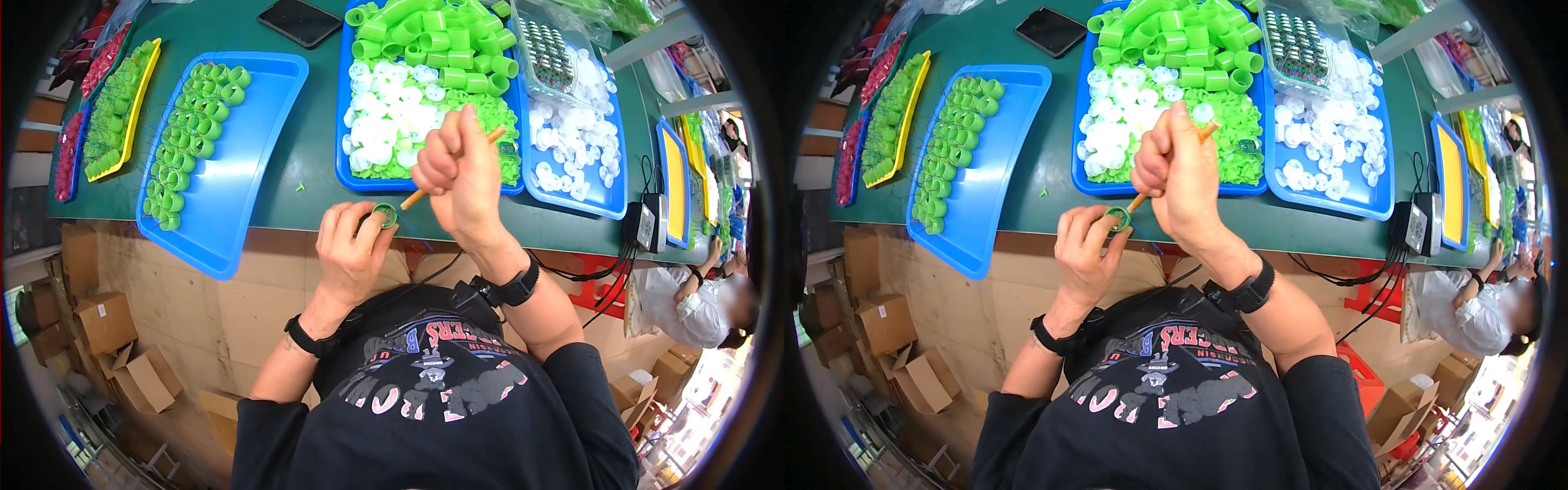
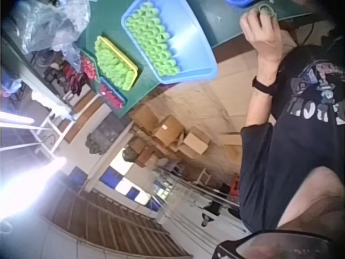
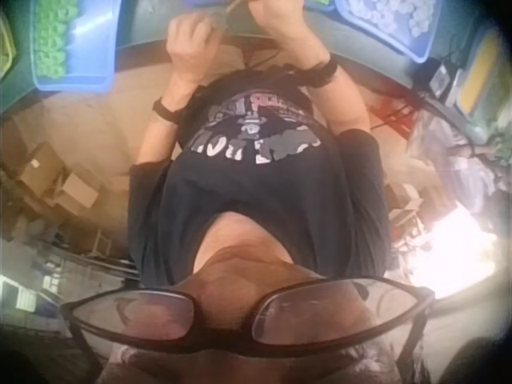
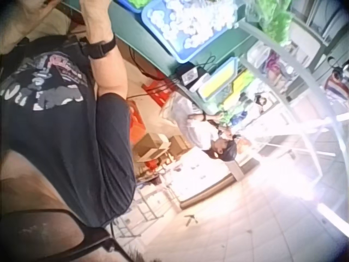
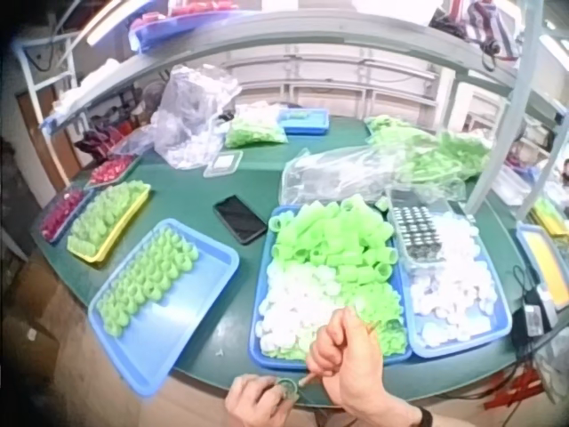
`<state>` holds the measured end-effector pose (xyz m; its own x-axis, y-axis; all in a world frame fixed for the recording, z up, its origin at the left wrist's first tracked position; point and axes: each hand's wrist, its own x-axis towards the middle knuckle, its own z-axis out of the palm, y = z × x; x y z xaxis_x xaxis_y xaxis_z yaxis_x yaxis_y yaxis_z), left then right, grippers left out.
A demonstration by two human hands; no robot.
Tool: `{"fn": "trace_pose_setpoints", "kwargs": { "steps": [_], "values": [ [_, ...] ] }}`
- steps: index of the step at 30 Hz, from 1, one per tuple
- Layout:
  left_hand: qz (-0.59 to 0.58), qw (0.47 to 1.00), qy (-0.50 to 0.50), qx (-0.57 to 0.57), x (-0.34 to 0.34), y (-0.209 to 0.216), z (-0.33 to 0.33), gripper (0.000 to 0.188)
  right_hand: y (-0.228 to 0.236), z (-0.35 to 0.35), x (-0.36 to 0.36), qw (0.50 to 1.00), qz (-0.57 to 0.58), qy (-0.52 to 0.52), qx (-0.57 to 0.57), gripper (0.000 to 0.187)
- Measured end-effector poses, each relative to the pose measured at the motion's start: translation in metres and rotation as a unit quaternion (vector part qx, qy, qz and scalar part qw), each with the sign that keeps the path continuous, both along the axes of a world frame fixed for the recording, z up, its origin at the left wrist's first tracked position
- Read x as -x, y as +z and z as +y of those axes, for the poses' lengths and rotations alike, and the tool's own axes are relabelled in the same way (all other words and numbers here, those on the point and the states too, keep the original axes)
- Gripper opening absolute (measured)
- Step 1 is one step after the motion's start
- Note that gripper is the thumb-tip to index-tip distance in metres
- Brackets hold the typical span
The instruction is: Assembling small green and white plastic components at a workbench.
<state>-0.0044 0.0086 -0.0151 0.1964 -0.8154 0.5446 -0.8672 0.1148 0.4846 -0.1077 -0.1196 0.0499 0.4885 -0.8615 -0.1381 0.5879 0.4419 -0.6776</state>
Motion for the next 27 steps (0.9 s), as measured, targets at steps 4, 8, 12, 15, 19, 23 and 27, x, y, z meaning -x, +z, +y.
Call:
{"fn": "trace_pose_setpoints", "kwargs": {
  "steps": [4,8,12,15,19,23,27],
  "values": [
    [-0.063,0.998,0.008,0.001,0.000,0.004,-0.002,0.025,0.003,-0.007,0.017,1.000,0.008,-0.029,-0.003,0.042],
    [0.032,0.999,0.016,-0.020,-0.004,0.017,-0.001,0.019,0.010,-0.005,0.029,0.999,-0.004,-0.040,-0.015,0.041],
    [0.648,0.759,-0.005,-0.064,-0.018,0.039,0.001,0.009,0.009,-0.006,0.045,0.998,-0.040,-0.035,-0.014,0.038],
    [0.795,0.603,-0.054,-0.032,-0.028,0.046,0.002,0.019,0.013,0.003,0.039,0.998,-0.037,-0.034,-0.026,0.038],
    [0.884,0.462,-0.058,-0.040,-0.023,0.044,0.003,0.027,0.017,0.015,0.026,0.997,-0.067,-0.043,-0.020,0.039],
    [0.900,0.428,-0.071,-0.030,-0.019,0.046,0.002,0.026,0.013,0.023,0.017,0.995,-0.052,-0.055,0.058,0.038],
    [0.905,0.416,-0.084,-0.033,-0.015,0.048,-0.001,0.027,0.011,0.026,0.014,0.986,-0.075,-0.071,0.130,0.042]
  ]
}}
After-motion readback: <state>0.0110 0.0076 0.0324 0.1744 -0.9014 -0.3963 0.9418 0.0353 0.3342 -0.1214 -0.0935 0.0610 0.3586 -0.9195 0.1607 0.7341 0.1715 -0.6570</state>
